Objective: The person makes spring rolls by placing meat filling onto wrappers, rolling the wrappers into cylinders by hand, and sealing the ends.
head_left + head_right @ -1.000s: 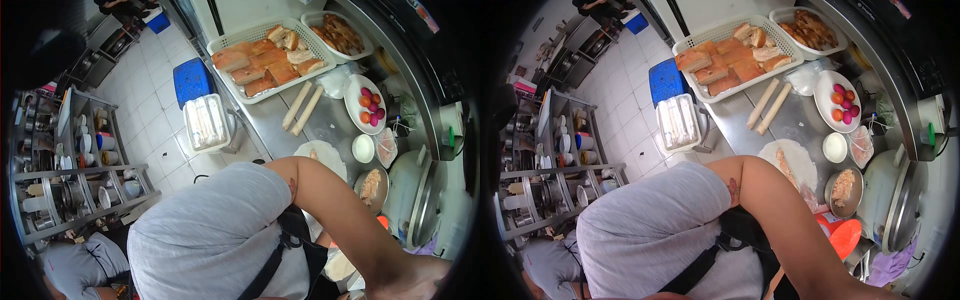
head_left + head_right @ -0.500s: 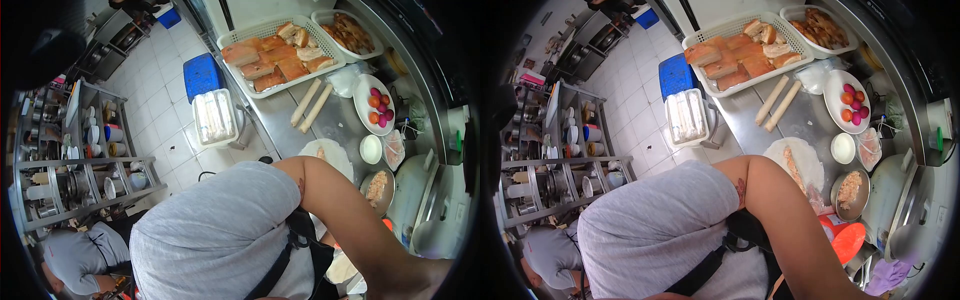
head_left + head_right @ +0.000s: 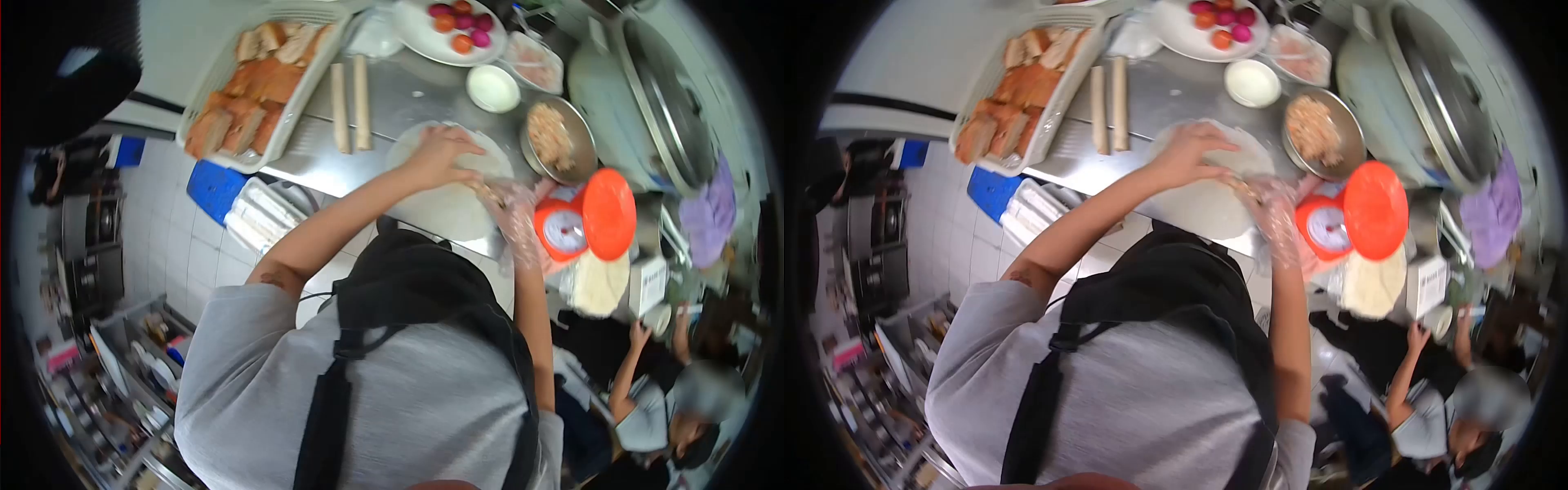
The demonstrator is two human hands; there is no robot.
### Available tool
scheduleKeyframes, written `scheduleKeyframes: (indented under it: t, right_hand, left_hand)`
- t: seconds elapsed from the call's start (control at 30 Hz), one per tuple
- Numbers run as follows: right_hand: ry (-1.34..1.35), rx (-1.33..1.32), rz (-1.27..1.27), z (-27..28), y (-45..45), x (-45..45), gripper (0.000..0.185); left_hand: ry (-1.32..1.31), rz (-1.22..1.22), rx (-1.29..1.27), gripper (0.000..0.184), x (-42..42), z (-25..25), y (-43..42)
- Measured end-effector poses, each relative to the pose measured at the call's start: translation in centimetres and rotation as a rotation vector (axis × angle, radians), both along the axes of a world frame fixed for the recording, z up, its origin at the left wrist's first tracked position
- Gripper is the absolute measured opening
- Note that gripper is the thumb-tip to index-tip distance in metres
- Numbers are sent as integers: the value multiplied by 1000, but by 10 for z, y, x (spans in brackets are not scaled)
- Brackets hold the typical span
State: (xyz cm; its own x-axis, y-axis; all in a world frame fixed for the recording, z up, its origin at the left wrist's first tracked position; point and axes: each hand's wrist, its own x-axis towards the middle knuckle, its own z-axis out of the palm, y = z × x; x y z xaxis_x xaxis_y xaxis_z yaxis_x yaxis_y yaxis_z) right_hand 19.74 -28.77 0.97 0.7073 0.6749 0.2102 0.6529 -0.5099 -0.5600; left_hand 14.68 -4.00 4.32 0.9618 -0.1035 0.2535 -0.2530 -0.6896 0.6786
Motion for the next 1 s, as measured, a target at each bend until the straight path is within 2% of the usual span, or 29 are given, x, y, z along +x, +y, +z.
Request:
scheduleKeyframes:
  t: [0.1,0.17,0.3,0.4,0.7,0.8,0.9,1.0]
  right_hand:
    - [22,-211,-31,23,10,-3,31]
    - [0,-191,-28,17,16,-4,33]
    - [13,-195,15,8,34,-2,37]
    - [-116,-199,7,9,47,-6,39]
    - [-5,-249,50,18,77,-6,38]
    - [-108,-145,-10,8,84,-10,37]
    - [-29,-171,13,6,91,-6,36]
    - [-77,-233,-34,-11,101,-2,35]
  left_hand:
    - [57,-60,180,41,-7,-16,1]
    - [104,-150,300,39,-2,-24,4]
    - [77,-139,258,33,-2,-40,15]
    - [41,-129,261,31,-7,-36,22]
    - [74,-142,326,31,-8,-28,50]
    - [83,-138,317,30,-8,-29,56]
    - [57,-131,301,29,-9,-23,61]
    - [72,-112,286,29,-12,-30,68]
